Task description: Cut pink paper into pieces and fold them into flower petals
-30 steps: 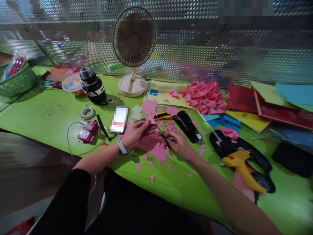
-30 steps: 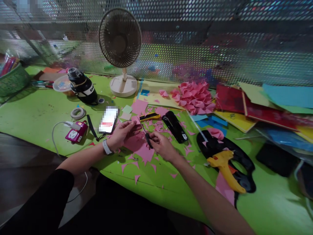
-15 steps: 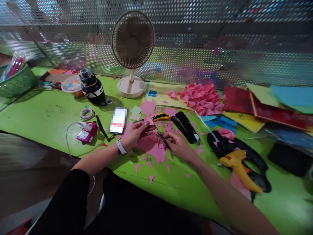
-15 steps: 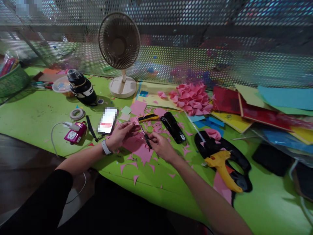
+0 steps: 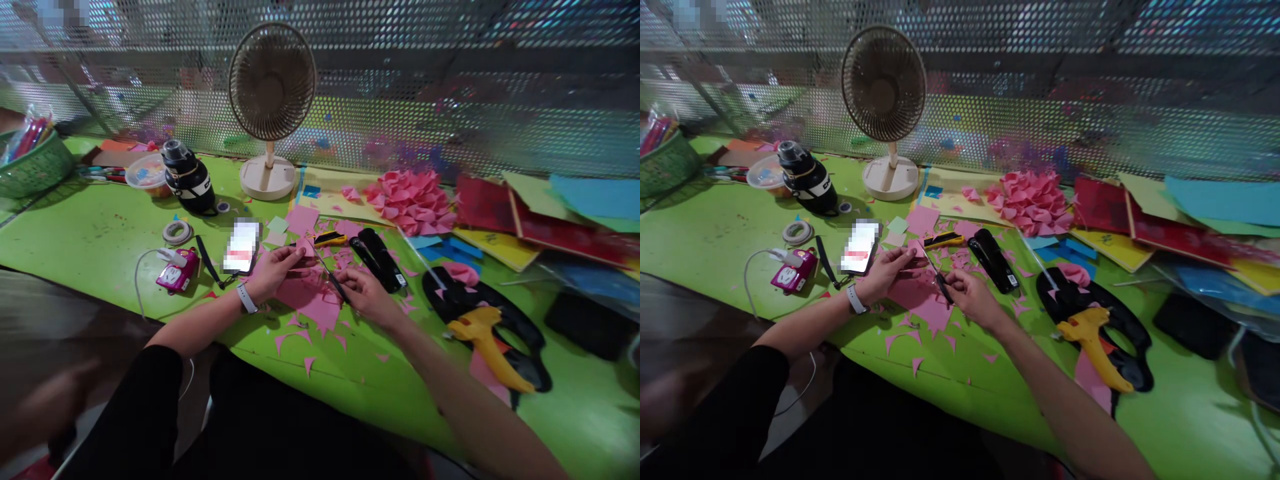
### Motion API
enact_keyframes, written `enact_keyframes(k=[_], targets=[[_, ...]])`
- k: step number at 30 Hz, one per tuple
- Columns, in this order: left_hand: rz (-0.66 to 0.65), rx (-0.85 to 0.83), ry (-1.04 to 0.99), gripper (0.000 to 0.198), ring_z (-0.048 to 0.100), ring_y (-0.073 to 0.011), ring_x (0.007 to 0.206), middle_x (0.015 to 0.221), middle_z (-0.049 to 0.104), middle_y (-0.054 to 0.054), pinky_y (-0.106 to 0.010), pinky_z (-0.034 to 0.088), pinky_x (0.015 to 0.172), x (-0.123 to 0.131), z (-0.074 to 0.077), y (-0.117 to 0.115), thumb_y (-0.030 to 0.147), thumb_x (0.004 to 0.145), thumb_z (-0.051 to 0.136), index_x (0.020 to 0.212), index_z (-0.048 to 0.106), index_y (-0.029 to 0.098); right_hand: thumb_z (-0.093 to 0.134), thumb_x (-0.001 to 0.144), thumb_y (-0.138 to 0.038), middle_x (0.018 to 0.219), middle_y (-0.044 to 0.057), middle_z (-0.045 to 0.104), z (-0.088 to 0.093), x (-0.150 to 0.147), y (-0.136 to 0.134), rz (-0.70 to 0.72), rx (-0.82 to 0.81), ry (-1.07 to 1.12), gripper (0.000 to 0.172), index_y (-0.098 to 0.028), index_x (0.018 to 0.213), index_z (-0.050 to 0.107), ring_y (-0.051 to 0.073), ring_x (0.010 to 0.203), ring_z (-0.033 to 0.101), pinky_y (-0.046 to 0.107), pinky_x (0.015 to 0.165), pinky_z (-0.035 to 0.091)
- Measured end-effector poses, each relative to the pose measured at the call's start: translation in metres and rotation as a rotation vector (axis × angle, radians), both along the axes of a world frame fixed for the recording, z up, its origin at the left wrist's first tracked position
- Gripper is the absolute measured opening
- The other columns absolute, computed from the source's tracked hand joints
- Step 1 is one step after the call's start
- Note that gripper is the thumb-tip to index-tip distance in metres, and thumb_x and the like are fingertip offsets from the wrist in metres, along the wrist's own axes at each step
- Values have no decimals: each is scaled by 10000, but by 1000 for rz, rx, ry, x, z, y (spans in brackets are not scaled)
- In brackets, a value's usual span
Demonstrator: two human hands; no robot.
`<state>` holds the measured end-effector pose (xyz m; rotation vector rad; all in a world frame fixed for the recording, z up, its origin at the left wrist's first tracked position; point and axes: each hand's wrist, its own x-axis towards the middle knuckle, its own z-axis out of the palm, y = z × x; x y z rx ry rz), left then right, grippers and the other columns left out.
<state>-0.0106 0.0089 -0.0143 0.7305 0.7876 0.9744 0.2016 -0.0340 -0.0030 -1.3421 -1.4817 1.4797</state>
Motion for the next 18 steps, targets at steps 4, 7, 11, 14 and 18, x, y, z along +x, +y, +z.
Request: enact_keyframes(k=[4, 7, 11, 14, 18], targets=[[-9, 39, 29, 323, 744, -185, 911, 1004, 754, -118, -270, 597, 769, -1, -3, 2, 396, 815, 760, 952, 668, 118, 784, 676, -576, 618, -14, 591, 1, 0, 1, -5, -27, 12, 432, -205, 764, 580, 132, 546, 543, 267, 517, 441], [-43, 68, 51, 345, 745, -181, 899, 970, 759, -120, -279, 595, 797, -2, -4, 3, 422, 810, 758, 940, 675, 113, 799, 666, -563, 623, -15, 601, 1, 0, 1, -12, -43, 29, 436, -197, 785, 594, 128, 546, 547, 264, 518, 444], [-36, 57, 53, 337, 745, -180, 896, 961, 758, -111, -277, 594, 786, -2, -3, 3, 415, 804, 764, 936, 673, 119, 809, 668, -543, 624, -18, 607, -1, 1, 1, -6, -35, 47, 420, -197, 777, 596, 126, 552, 556, 259, 518, 443], [-20, 43, 32, 329, 746, -183, 884, 938, 754, -96, -260, 593, 740, -2, -3, 4, 398, 799, 774, 940, 666, 122, 803, 685, -533, 618, -15, 618, -3, 2, 1, 7, -38, 60, 405, -198, 774, 595, 129, 551, 566, 265, 528, 452], [5, 59, 29, 339, 743, -160, 811, 894, 752, -81, -241, 587, 707, -3, -5, 5, 395, 788, 786, 947, 658, 125, 797, 681, -546, 599, -14, 613, 0, 1, 0, 0, -60, 48, 416, -197, 760, 585, 129, 543, 565, 260, 513, 444]])
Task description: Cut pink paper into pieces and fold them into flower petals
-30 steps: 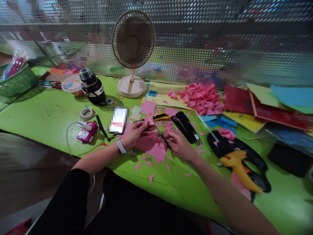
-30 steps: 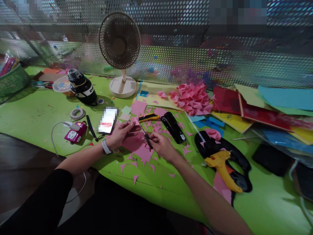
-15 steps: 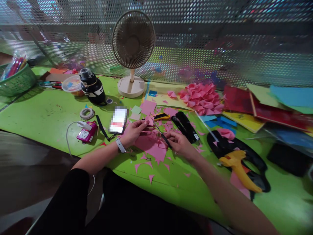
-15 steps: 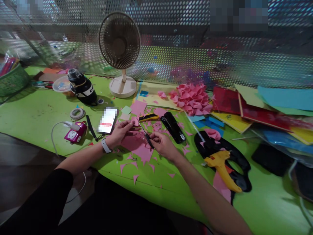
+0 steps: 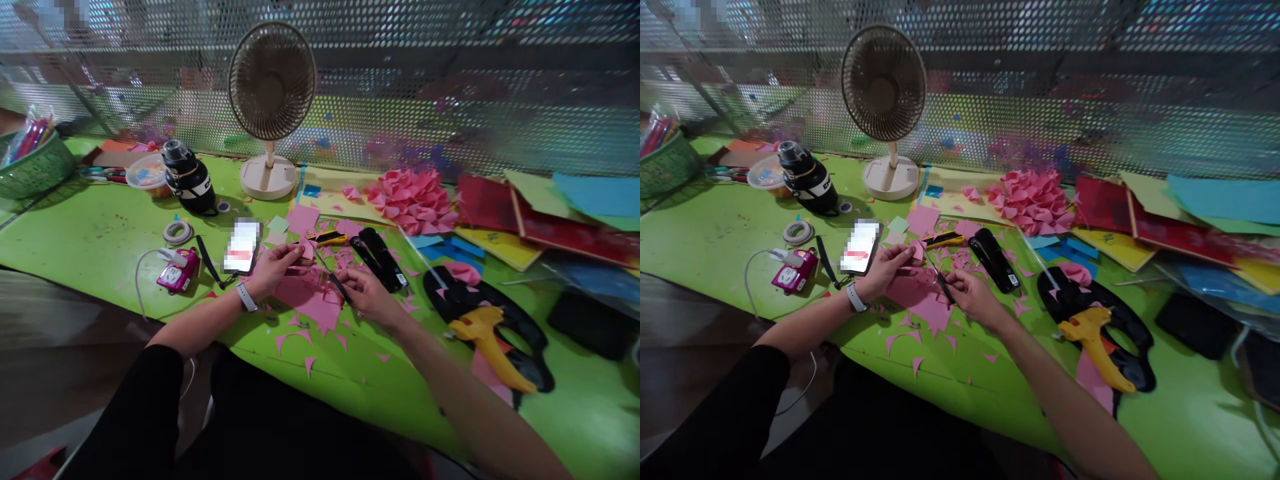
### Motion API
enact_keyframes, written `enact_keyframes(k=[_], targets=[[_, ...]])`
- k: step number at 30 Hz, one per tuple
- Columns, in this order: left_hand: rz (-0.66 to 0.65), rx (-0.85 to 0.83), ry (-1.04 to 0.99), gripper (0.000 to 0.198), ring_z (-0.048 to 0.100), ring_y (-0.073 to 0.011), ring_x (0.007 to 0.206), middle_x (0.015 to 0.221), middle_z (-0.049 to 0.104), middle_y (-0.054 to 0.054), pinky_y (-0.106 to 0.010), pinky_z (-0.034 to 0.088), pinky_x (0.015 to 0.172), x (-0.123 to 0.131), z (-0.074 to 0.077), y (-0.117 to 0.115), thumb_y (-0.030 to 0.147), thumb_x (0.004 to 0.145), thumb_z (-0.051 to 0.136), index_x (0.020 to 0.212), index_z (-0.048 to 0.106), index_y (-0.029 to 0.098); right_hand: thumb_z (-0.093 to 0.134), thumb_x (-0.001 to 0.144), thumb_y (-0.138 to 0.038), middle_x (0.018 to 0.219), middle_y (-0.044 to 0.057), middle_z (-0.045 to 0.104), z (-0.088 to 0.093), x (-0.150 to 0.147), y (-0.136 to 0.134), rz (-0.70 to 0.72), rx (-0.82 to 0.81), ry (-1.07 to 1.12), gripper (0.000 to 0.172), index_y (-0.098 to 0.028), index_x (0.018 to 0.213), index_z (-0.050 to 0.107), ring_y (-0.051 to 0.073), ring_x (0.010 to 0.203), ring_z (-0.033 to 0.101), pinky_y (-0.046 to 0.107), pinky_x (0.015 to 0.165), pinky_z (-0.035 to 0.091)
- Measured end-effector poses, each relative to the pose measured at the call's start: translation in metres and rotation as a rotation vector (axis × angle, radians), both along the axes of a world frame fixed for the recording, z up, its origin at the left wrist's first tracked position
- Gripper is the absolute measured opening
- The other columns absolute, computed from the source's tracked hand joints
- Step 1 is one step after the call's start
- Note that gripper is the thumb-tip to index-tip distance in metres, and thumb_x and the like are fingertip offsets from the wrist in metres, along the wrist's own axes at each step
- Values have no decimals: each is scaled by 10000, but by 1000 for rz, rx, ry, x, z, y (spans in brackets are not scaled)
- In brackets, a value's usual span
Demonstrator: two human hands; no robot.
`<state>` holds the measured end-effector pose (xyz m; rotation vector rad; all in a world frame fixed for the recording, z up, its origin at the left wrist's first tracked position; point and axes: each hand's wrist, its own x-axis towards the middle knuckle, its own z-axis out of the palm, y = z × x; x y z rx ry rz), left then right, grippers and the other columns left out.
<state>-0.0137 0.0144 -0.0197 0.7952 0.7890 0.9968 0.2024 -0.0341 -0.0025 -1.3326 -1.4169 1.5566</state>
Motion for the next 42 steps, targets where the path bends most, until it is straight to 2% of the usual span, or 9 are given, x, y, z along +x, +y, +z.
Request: enact_keyframes(k=[5, 10, 14, 17, 26, 34, 42], targets=[[-47, 14, 12, 374, 740, -152, 798, 892, 757, -101, -239, 584, 730, -1, 0, 1, 415, 779, 789, 952, 661, 110, 786, 656, -594, 597, -22, 607, 6, -3, 0, -15, -49, -57, 477, -192, 806, 578, 92, 453, 457, 232, 410, 323], [-17, -22, -9, 396, 734, -152, 778, 858, 751, -84, -241, 589, 707, 0, 2, 0, 408, 732, 826, 935, 668, 107, 788, 642, -614, 617, -21, 586, 3, -3, 1, -12, 18, -21, 484, -195, 756, 572, 112, 546, 526, 246, 503, 409], [26, -11, 4, 394, 715, -134, 729, 825, 740, -67, -225, 578, 658, 0, 2, 0, 407, 723, 832, 935, 683, 109, 779, 661, -614, 581, -26, 569, 4, 0, 0, 14, -20, -29, 482, -199, 754, 551, 109, 511, 504, 240, 465, 359], [6, 14, 11, 405, 711, -129, 724, 834, 739, -64, -228, 577, 674, -1, -1, 2, 407, 722, 833, 964, 697, 112, 767, 674, -621, 599, -25, 572, 5, 1, 0, 12, -43, -40, 486, -197, 790, 560, 104, 494, 486, 235, 436, 322], [3, 3, 59, 371, 711, -129, 722, 842, 739, -60, -223, 571, 647, -2, -4, 4, 387, 785, 787, 1030, 689, 127, 778, 674, -608, 631, -12, 603, 1, 0, 1, 23, 1, -16, 468, -199, 784, 578, 133, 563, 564, 267, 535, 446], [-43, 63, 80, 434, 688, -111, 681, 805, 717, -35, -234, 576, 658, -4, -2, 5, 422, 726, 823, 1028, 713, 130, 782, 675, -599, 635, -13, 598, 12, 1, -2, 18, -24, -26, 469, -191, 795, 583, 121, 555, 532, 251, 500, 400], [-83, 86, 105, 477, 670, -103, 623, 780, 708, -30, -236, 573, 627, -7, 7, 5, 430, 701, 837, 1050, 718, 129, 788, 637, -631, 607, -29, 550, 20, 1, -2, 4, -21, -51, 507, -188, 760, 575, 103, 526, 482, 243, 476, 340]])
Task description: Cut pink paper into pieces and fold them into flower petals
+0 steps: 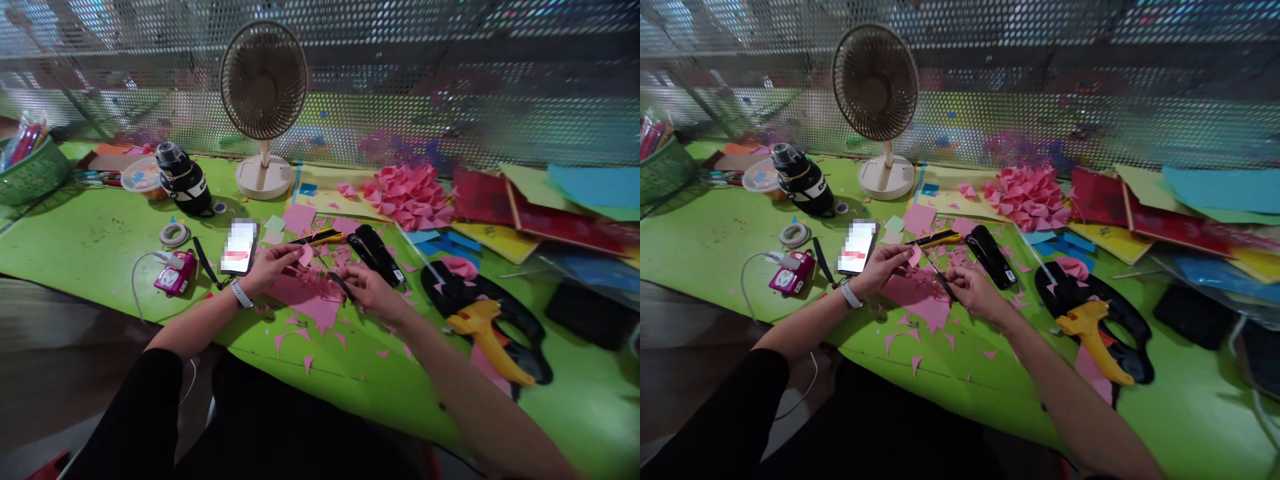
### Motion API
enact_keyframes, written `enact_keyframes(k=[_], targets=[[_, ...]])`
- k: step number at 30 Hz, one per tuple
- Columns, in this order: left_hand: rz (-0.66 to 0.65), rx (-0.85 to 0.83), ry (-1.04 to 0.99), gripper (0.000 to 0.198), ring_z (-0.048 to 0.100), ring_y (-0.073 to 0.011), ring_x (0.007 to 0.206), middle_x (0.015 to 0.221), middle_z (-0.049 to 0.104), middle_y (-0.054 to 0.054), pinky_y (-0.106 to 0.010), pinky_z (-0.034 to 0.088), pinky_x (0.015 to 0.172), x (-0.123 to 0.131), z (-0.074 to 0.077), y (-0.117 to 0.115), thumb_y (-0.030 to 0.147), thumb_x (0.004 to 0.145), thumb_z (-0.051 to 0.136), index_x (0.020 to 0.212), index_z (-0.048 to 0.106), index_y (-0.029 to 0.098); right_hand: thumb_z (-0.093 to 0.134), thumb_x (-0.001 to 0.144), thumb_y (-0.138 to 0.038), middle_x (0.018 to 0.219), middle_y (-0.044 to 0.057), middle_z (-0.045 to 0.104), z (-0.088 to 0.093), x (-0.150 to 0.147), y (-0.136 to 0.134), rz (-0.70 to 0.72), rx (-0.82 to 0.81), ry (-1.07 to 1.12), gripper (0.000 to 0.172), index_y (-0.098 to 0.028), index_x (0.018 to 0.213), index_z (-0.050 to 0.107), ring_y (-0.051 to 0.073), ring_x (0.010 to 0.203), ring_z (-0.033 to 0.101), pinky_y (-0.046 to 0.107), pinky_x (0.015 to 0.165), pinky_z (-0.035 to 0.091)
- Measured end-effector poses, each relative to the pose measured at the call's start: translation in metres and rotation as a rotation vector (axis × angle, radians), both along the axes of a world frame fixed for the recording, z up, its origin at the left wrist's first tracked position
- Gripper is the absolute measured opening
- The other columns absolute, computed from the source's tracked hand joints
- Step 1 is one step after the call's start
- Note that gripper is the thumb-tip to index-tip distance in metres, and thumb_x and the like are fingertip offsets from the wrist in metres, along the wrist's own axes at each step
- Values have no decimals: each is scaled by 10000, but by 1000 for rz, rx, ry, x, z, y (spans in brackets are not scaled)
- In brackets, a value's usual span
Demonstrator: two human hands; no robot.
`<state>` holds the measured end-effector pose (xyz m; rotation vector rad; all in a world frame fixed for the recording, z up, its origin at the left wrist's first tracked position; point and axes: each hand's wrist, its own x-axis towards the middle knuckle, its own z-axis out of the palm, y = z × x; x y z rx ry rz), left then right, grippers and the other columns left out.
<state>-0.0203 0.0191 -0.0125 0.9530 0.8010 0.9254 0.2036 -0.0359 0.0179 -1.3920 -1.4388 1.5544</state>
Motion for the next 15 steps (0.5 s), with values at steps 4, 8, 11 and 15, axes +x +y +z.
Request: enact_keyframes(k=[4, 8, 11, 15], targets=[[-31, 12, 6, 477, 664, -102, 601, 755, 703, -27, -244, 578, 625, -1, 1, 1, 431, 709, 832, 1058, 722, 124, 789, 621, -644, 606, -27, 541, 2, 1, 0, 6, -8, -14, 523, -194, 768, 567, 108, 521, 472, 244, 459, 325], [-33, 5, 1, 501, 667, -101, 598, 770, 708, -33, -241, 576, 625, -1, -1, 2, 428, 700, 839, 1083, 720, 128, 764, 635, -669, 626, -22, 553, -3, 2, 1, 12, 25, -24, 528, -201, 759, 553, 117, 555, 497, 246, 492, 355], [-26, -7, -8, 489, 673, -108, 591, 769, 708, -32, -248, 578, 620, -1, -2, 2, 420, 695, 843, 1070, 723, 131, 761, 629, -676, 624, -21, 553, -3, 1, 2, 11, 42, -29, 528, -206, 751, 554, 124, 561, 508, 253, 508, 376], [-33, -12, -21, 459, 684, -117, 596, 756, 704, -28, -239, 575, 605, -1, -1, 3, 402, 701, 842, 1053, 720, 133, 770, 614, -678, 596, -26, 545, 3, -2, 1, 14, 44, -25, 527, -212, 718, 547, 117, 527, 489, 253, 490, 379]])
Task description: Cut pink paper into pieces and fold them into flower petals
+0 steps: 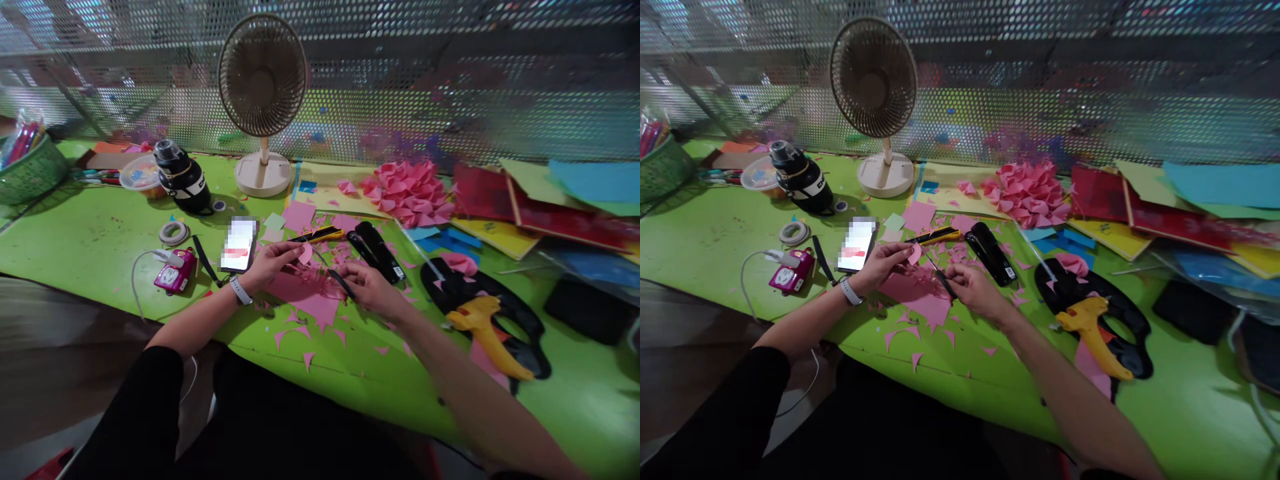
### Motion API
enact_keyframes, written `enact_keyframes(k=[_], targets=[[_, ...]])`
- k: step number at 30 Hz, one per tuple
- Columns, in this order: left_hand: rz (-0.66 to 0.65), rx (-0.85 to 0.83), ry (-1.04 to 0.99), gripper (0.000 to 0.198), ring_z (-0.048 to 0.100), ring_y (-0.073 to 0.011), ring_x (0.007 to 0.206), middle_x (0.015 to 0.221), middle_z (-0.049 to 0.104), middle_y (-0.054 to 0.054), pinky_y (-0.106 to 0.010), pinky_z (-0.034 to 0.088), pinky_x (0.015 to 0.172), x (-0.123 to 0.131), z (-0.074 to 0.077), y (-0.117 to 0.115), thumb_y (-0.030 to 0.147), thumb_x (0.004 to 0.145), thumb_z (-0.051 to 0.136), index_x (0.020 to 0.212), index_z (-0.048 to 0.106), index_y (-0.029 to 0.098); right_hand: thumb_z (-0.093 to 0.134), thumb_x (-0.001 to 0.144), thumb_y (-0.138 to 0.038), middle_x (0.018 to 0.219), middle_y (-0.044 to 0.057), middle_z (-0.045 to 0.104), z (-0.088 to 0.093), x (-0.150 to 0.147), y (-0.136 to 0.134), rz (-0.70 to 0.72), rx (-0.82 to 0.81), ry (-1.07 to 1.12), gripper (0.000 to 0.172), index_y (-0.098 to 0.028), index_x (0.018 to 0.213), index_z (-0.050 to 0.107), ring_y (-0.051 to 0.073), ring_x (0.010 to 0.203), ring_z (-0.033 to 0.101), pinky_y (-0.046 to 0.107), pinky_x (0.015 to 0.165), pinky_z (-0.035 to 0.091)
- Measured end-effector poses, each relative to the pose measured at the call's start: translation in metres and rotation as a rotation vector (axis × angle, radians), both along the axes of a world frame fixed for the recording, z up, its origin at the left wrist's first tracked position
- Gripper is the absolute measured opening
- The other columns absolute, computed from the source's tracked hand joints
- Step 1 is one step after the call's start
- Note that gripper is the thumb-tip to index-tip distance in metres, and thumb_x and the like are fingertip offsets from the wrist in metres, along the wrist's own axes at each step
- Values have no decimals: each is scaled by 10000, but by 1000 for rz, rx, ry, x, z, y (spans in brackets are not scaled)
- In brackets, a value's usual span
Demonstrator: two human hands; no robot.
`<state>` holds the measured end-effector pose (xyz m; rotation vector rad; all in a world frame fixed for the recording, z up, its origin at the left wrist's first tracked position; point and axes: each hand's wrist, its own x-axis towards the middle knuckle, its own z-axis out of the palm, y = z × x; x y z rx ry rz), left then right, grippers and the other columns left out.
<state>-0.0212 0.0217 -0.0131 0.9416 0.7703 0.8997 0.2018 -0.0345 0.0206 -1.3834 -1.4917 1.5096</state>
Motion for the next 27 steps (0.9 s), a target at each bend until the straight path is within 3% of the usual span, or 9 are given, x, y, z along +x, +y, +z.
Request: enact_keyframes(k=[5, 9, 13, 18, 22, 27], targets=[[-11, -37, 4, 396, 707, -136, 617, 752, 697, -22, -237, 570, 599, -1, 4, 1, 355, 730, 827, 1023, 693, 125, 782, 610, -668, 570, -23, 562, 1, 7, 0, -40, -14, -14, 522, -203, 747, 590, 99, 459, 451, 244, 429, 340], [61, -83, -74, 357, 728, -144, 664, 763, 690, -4, -188, 534, 562, -1, 7, 3, 336, 730, 828, 978, 660, 142, 765, 643, -659, 584, -5, 617, 2, 24, 5, -186, 49, -37, 506, -208, 821, 619, 90, 405, 409, 244, 386, 285], [136, -210, -126, 282, 745, -164, 766, 741, 687, -17, -172, 516, 556, 2, 8, 6, 369, 805, 757, 909, 627, 141, 754, 642, -650, 666, 17, 670, 8, 39, 21, -267, 141, -92, 485, -216, 823, 633, 94, 402, 433, 260, 397, 325], [166, -332, -134, 181, 739, -166, 837, 802, 727, -55, -232, 567, 688, 5, 6, 11, 318, 878, 658, 863, 632, 139, 710, 712, -555, 676, 40, 674, 15, 44, 64, -218, 351, -424, 412, -168, 851, 694, 143, 497, 535, 277, 481, 380], [157, -341, -194, 124, 733, -185, 910, 855, 747, -79, -299, 583, 814, 5, 3, 11, 243, 880, 618, 818, 654, 141, 671, 779, -415, 808, 61, 731, 18, 32, 106, -116, 493, -770, 269, -167, 862, 733, 196, 717, 642, 281, 602, 401], [83, -254, -177, 169, 711, -179, 990, 992, 758, -76, -299, 568, 857, 5, 1, 8, 127, 824, 623, 963, 712, 163, 668, 805, -385, 958, 96, 760, 22, 3, 140, 32, 465, -1154, 267, -190, 960, 762, 241, 868, 659, 294, 648, 398]])
